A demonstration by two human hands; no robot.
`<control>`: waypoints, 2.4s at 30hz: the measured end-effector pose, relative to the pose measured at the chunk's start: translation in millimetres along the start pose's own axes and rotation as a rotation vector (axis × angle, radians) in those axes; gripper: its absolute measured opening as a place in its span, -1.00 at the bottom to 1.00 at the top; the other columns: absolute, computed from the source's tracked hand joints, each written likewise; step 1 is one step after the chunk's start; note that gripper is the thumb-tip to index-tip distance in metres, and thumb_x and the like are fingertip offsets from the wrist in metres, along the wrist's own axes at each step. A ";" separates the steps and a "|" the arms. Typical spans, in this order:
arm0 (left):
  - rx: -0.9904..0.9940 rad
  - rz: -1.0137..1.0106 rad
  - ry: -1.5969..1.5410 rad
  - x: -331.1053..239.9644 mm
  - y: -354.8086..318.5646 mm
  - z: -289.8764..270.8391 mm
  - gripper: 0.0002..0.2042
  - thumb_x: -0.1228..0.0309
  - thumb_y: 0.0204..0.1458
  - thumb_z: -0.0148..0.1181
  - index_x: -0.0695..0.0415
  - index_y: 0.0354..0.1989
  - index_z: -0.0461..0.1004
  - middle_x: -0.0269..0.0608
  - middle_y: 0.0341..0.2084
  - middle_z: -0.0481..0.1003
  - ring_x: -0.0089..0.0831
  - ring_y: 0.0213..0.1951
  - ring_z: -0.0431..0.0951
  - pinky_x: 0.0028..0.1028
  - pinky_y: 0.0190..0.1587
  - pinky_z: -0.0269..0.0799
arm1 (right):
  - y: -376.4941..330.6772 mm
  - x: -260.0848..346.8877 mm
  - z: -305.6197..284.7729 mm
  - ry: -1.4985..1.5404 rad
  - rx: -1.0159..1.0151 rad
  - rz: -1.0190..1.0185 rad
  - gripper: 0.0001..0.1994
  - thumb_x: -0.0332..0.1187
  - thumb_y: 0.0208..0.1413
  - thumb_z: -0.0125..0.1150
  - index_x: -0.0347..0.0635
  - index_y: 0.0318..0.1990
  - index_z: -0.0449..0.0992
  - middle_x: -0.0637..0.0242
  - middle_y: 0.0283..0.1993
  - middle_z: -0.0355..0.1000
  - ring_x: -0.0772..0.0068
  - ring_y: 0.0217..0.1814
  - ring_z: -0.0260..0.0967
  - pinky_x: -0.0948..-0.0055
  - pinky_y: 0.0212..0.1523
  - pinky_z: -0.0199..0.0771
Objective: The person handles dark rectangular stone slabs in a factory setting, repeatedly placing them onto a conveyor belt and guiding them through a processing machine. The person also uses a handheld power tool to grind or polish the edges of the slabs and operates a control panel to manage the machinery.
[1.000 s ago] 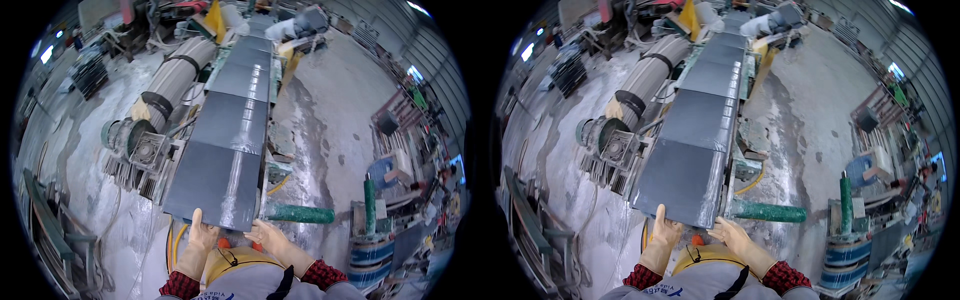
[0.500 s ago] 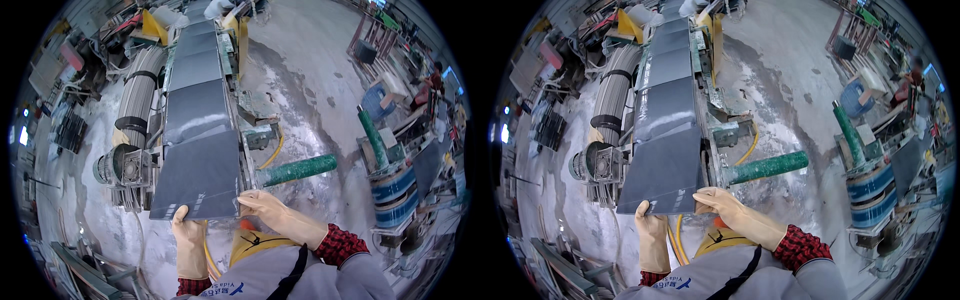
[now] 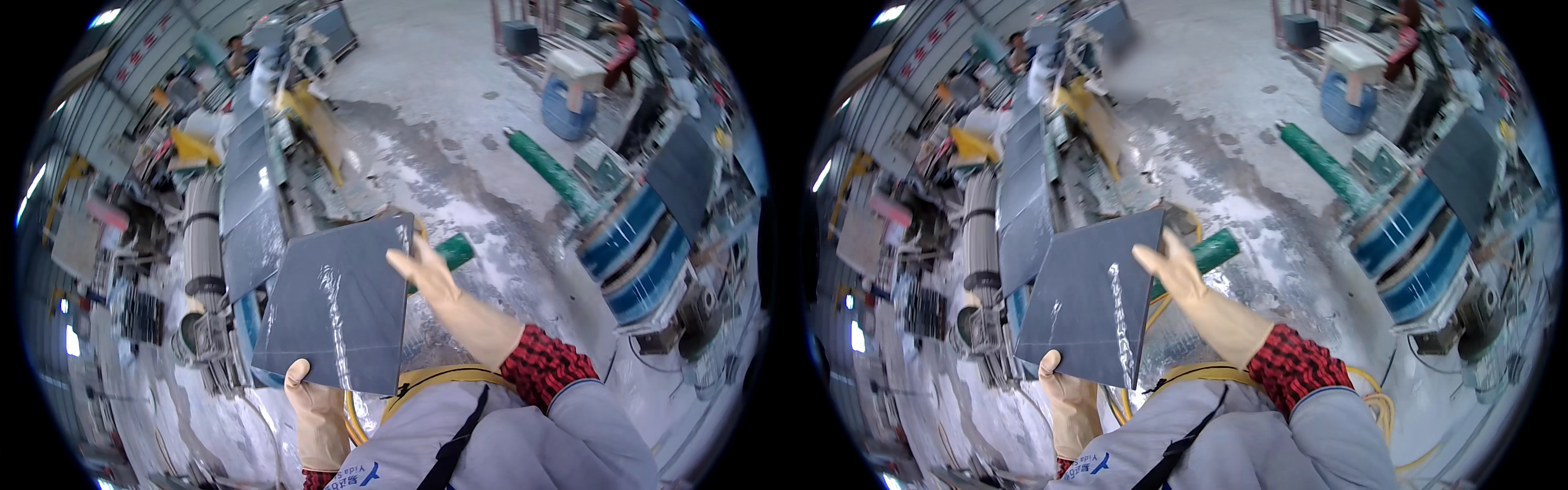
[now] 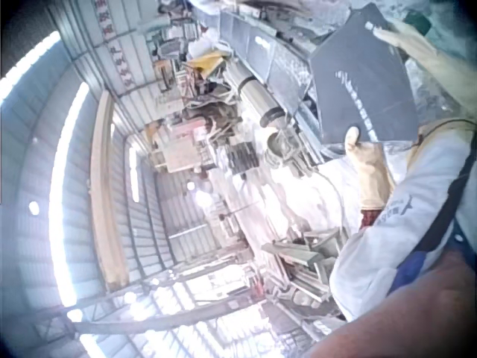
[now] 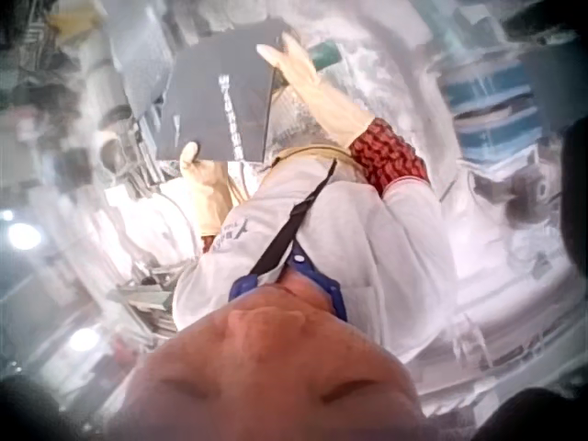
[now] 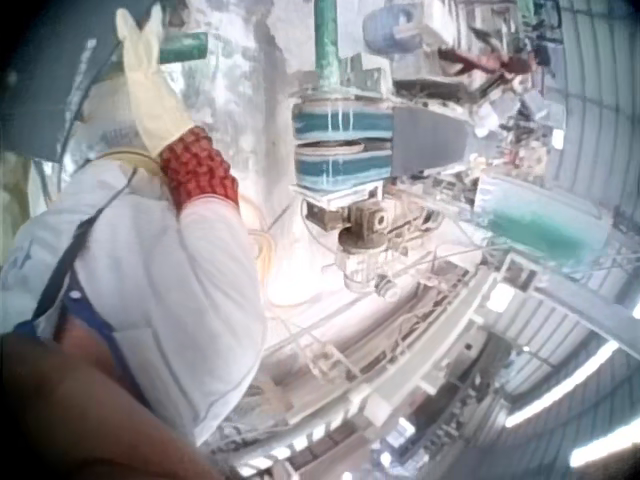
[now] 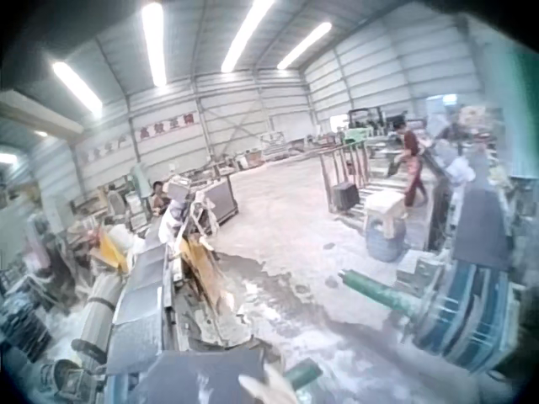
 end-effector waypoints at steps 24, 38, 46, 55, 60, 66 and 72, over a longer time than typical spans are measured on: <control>0.429 -1.071 0.388 420.3 170.8 278.0 -0.62 0.32 0.12 0.14 0.26 0.06 0.47 -0.01 -0.03 0.56 -0.07 -0.01 0.57 -0.16 0.10 0.51 | -129.2 127.1 -323.0 0.784 -0.827 -0.102 -0.81 -0.51 0.15 0.28 -0.35 -0.09 0.57 0.22 -0.09 0.54 0.31 -0.01 0.50 0.33 0.09 0.46; 1.025 -0.987 0.875 605.9 148.2 357.5 -0.44 0.49 0.27 0.02 0.10 0.45 0.10 -0.17 0.26 0.33 -0.38 0.19 0.38 -0.37 0.21 0.37 | -136.3 126.7 -414.3 0.812 -1.306 -0.381 -0.74 -0.43 0.10 0.31 -0.26 -0.06 0.56 0.12 -0.11 0.57 0.14 -0.23 0.56 0.30 -0.25 0.56; 1.139 -0.900 1.010 664.2 149.8 378.7 -0.45 0.50 0.25 0.02 0.16 0.44 0.15 -0.19 0.32 0.23 -0.35 0.28 0.29 -0.41 0.31 0.21 | -128.7 122.1 -469.4 0.908 -1.341 -0.452 -0.78 -0.49 0.13 0.27 -0.34 -0.08 0.54 0.11 -0.02 0.53 0.03 0.00 0.53 0.17 -0.04 0.55; 1.099 -1.095 0.815 692.2 153.5 370.0 -0.36 0.39 0.28 0.06 0.15 0.50 -0.03 -0.16 0.35 0.22 -0.40 0.28 0.29 -0.41 0.30 0.24 | -120.4 100.7 -498.8 1.032 -1.321 -0.495 -0.81 -0.60 0.18 0.17 -0.38 -0.05 0.51 0.05 0.07 0.44 -0.05 0.10 0.46 -0.08 0.21 0.45; 1.151 -1.001 0.871 707.0 153.7 377.5 -0.35 0.36 0.27 0.12 0.17 0.49 0.01 -0.14 0.34 0.24 -0.36 0.30 0.28 -0.40 0.32 0.22 | -120.5 119.6 -513.2 1.018 -1.264 -0.501 -0.73 -0.61 0.20 0.13 -0.38 0.05 0.43 0.06 0.15 0.39 -0.04 0.17 0.42 -0.11 0.27 0.40; 1.135 -1.040 0.789 715.7 149.5 391.5 -0.37 0.38 0.25 0.08 0.16 0.48 0.04 -0.15 0.29 0.30 -0.40 0.23 0.34 -0.42 0.28 0.26 | -117.4 115.8 -527.2 1.057 -1.266 -0.461 -0.72 -0.60 0.21 0.12 -0.38 0.08 0.41 0.06 0.18 0.38 -0.03 0.21 0.39 -0.10 0.30 0.38; 1.295 -0.937 1.443 718.2 176.8 406.5 -0.43 0.34 0.27 0.09 0.08 0.45 0.16 -0.29 -0.17 0.57 -0.60 -0.17 0.52 -0.52 -0.16 0.51 | -125.7 113.8 -542.5 1.122 -1.356 -0.270 -0.69 -0.58 0.22 0.15 -0.39 0.11 0.39 0.03 0.22 0.36 -0.03 0.23 0.38 -0.14 0.32 0.35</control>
Point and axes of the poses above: each hand's wrist, its own y-axis towards the middle knuckle, its own z-axis out of the palm, x = y × z, the point moved 3 cm from there along y, towards the middle knuckle
